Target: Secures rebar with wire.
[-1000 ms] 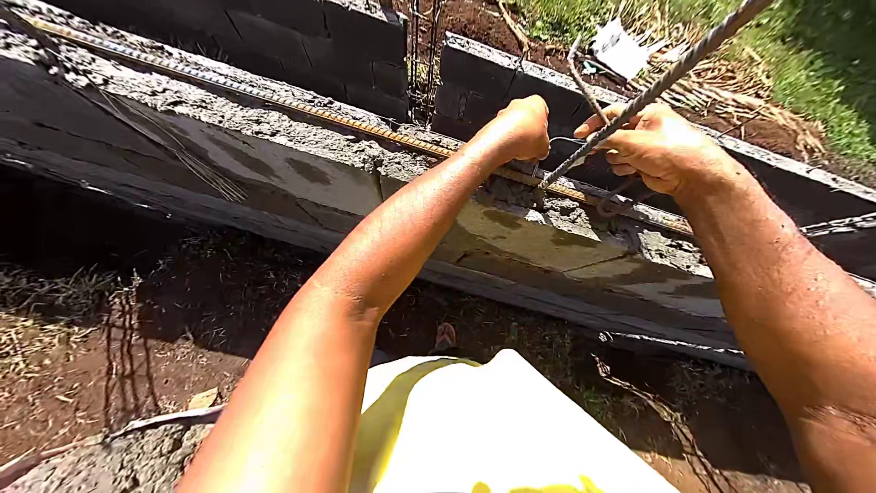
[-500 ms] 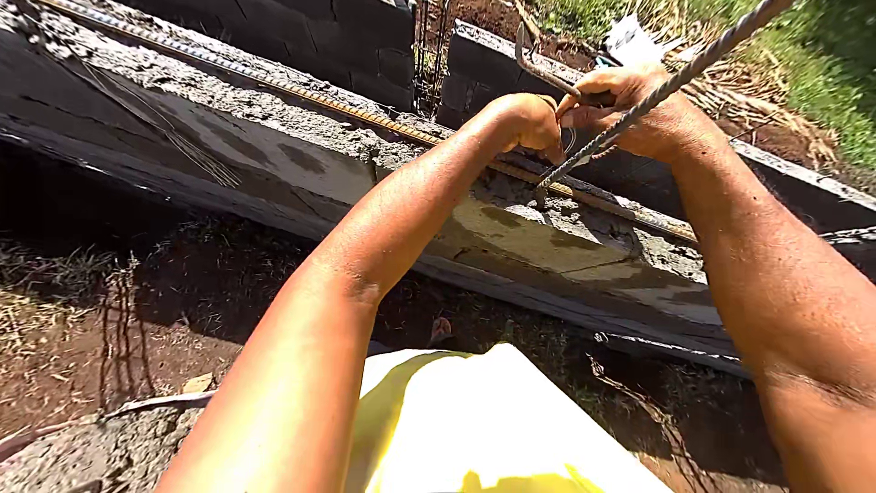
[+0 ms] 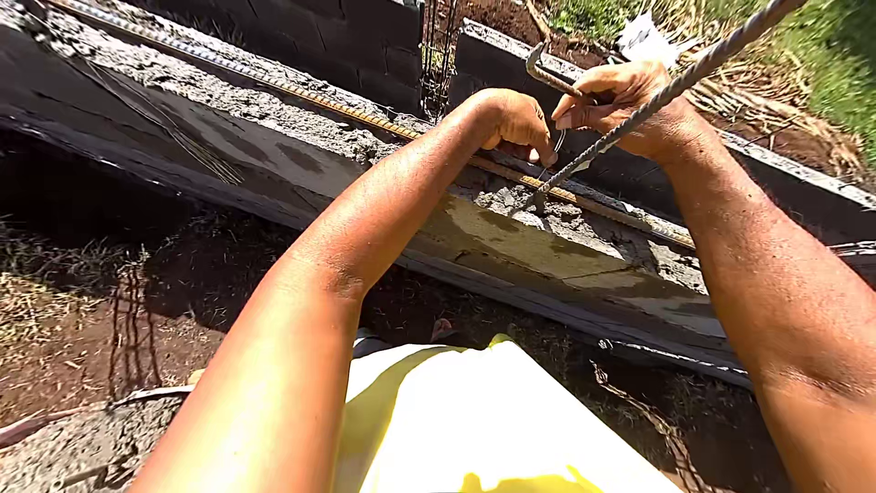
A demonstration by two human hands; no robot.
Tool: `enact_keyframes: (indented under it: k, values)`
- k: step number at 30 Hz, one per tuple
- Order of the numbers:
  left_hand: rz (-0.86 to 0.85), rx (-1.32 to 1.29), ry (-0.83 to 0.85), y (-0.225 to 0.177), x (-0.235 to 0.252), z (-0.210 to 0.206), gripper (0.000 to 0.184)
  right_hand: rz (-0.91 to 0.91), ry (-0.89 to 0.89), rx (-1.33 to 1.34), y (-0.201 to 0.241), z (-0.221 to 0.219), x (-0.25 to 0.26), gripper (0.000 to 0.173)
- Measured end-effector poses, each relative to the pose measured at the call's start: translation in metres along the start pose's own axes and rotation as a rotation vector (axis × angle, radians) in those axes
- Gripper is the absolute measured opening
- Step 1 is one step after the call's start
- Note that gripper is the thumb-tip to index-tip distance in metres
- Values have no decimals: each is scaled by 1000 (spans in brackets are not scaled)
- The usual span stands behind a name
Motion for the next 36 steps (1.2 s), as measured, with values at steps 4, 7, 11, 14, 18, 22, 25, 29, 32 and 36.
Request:
enact_keyframes:
  k: [4, 7, 11, 14, 18, 22, 25, 29, 32, 36]
  values:
    - [-7, 78, -23, -5, 3, -3, 16, -126, -41, 173, -8, 5, -12, 11]
    - [18, 195, -43, -15, 5, -6, 13, -176, -34, 163, -4, 5, -11, 10]
    - [-1, 134, -50, -13, 0, 2, 17, -37, 4, -8, 13, -2, 2, 14]
    - [34, 147, -41, -17, 2, 1, 13, -47, 10, -42, 11, 3, -4, 14]
    - [99, 346, -16, -38, 7, -13, 11, -162, -60, 94, -11, 3, -24, 11]
    - [62, 408, -13, -34, 5, -10, 15, -140, -65, 84, -5, -1, -23, 12]
    - [10, 332, 26, -27, 1, -9, 15, -146, -80, 111, 2, -6, -22, 10]
    - [-136, 231, -106, -17, -25, -4, 13, -166, -145, 242, 5, -7, -43, 10]
    - [-178, 314, -319, -9, -58, -1, 16, -231, -157, 258, 11, -4, -56, 10]
    - [-174, 364, -420, 1, -94, -19, 17, -270, -155, 66, 10, -4, -47, 11]
Point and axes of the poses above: each hand's wrist, its own x-axis towards the middle knuckle, its own z-axis out of the back of the hand, y = z × x, the point moved 1 cm from there along x, towards the middle knuckle, and after that the axes turned 5 degrees about x, right-handed, at the moved point
